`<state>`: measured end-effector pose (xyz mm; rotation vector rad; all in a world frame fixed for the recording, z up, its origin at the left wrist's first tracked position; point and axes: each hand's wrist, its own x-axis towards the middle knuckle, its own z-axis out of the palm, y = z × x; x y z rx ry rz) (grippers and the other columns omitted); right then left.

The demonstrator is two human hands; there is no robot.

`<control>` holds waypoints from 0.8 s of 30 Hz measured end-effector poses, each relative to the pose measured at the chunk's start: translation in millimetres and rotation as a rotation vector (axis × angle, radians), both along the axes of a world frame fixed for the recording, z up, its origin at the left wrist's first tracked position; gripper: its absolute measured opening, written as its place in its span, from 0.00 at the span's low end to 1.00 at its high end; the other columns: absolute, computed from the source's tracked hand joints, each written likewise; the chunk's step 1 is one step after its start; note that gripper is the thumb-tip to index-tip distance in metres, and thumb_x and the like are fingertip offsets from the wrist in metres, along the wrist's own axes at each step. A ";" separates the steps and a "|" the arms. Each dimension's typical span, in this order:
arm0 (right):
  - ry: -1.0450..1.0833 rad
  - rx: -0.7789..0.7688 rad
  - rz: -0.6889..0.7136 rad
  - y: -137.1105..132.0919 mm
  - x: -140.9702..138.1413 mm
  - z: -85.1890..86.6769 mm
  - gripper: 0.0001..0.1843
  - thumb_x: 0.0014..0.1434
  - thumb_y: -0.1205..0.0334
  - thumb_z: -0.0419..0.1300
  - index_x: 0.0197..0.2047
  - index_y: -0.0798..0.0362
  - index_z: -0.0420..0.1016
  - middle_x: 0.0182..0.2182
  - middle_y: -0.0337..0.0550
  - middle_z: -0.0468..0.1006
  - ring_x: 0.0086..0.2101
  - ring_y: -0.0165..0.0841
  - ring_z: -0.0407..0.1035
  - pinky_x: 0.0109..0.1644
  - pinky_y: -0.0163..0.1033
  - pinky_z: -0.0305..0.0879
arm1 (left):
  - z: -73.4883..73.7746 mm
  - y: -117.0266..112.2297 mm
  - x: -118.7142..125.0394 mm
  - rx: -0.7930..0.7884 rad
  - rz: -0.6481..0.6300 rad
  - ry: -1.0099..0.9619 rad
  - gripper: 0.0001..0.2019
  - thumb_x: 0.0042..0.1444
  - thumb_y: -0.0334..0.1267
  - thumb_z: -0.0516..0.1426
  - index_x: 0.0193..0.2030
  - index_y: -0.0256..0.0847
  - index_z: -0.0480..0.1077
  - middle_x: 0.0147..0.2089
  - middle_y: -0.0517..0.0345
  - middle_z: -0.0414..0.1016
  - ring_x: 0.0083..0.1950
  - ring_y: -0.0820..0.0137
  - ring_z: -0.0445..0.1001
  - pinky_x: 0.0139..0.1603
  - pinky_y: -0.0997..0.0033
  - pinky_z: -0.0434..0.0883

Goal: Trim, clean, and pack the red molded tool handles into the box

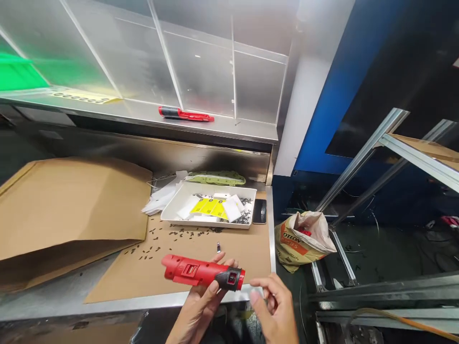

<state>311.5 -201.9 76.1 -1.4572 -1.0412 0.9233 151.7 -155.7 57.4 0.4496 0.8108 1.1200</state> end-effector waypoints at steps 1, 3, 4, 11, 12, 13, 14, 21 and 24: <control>0.022 -0.002 -0.008 4.9 -16.0 -1.5 0.22 0.52 0.40 0.64 0.34 0.52 0.83 0.24 0.36 0.61 0.24 0.29 0.56 0.27 0.34 0.53 | -0.9 5.0 -5.5 0.006 0.016 -0.003 0.27 0.44 0.48 0.70 0.52 0.50 0.73 0.53 0.51 0.80 0.62 0.51 0.70 0.68 0.50 0.61; 0.045 -0.009 -0.011 19.0 -43.2 -2.7 0.24 0.51 0.39 0.64 0.31 0.53 0.82 0.23 0.35 0.59 0.25 0.29 0.53 0.28 0.34 0.53 | -5.0 13.8 -17.6 0.023 0.017 0.000 0.25 0.44 0.48 0.70 0.50 0.50 0.73 0.53 0.51 0.80 0.61 0.50 0.71 0.69 0.47 0.58; 0.051 -0.010 -0.011 26.7 -54.1 -3.0 0.24 0.51 0.39 0.64 0.30 0.53 0.81 0.23 0.35 0.58 0.25 0.29 0.52 0.28 0.35 0.52 | -7.7 17.7 -24.2 0.037 0.010 0.010 0.25 0.43 0.48 0.70 0.50 0.50 0.73 0.53 0.51 0.80 0.61 0.50 0.71 0.69 0.46 0.58; 0.224 -0.071 -0.002 61.5 -100.6 -5.8 0.23 0.51 0.42 0.66 0.24 0.54 0.73 0.21 0.32 0.53 0.25 0.27 0.49 0.29 0.35 0.49 | -20.0 42.3 -68.0 0.153 -0.044 0.152 0.22 0.41 0.52 0.70 0.43 0.50 0.74 0.56 0.52 0.78 0.64 0.48 0.67 0.68 0.48 0.59; 0.246 -0.088 0.014 64.5 -105.0 -4.6 0.22 0.51 0.42 0.66 0.24 0.54 0.72 0.21 0.32 0.54 0.25 0.27 0.48 0.29 0.35 0.49 | -21.0 45.2 -72.2 0.163 -0.051 0.162 0.22 0.41 0.52 0.70 0.42 0.50 0.74 0.57 0.53 0.78 0.64 0.48 0.67 0.68 0.49 0.59; 0.261 -0.101 0.031 67.5 -108.8 -3.1 0.22 0.50 0.43 0.66 0.23 0.54 0.71 0.20 0.32 0.54 0.25 0.27 0.48 0.29 0.35 0.50 | -22.2 48.0 -75.8 0.168 -0.057 0.164 0.21 0.42 0.52 0.69 0.42 0.51 0.74 0.57 0.53 0.77 0.64 0.48 0.67 0.68 0.50 0.60; 0.275 -0.111 0.053 70.7 -112.1 -1.4 0.21 0.50 0.43 0.66 0.24 0.53 0.72 0.20 0.32 0.55 0.24 0.27 0.47 0.29 0.35 0.50 | -23.5 50.5 -78.9 0.170 -0.063 0.162 0.21 0.42 0.52 0.69 0.43 0.51 0.74 0.57 0.54 0.77 0.64 0.49 0.67 0.67 0.50 0.61; 0.360 -0.120 0.149 94.3 -124.5 -1.9 0.17 0.50 0.45 0.66 0.27 0.51 0.75 0.20 0.34 0.60 0.24 0.28 0.49 0.28 0.34 0.49 | -28.0 65.1 -92.8 0.169 -0.041 0.135 0.20 0.43 0.51 0.69 0.43 0.51 0.73 0.56 0.54 0.78 0.64 0.51 0.68 0.67 0.52 0.61; 0.330 -0.125 0.172 105.2 -129.3 -5.6 0.18 0.48 0.46 0.67 0.25 0.52 0.74 0.20 0.33 0.57 0.24 0.28 0.48 0.28 0.34 0.49 | -26.0 71.3 -98.8 0.177 -0.007 0.139 0.20 0.43 0.51 0.69 0.43 0.50 0.73 0.54 0.54 0.79 0.61 0.52 0.70 0.65 0.52 0.63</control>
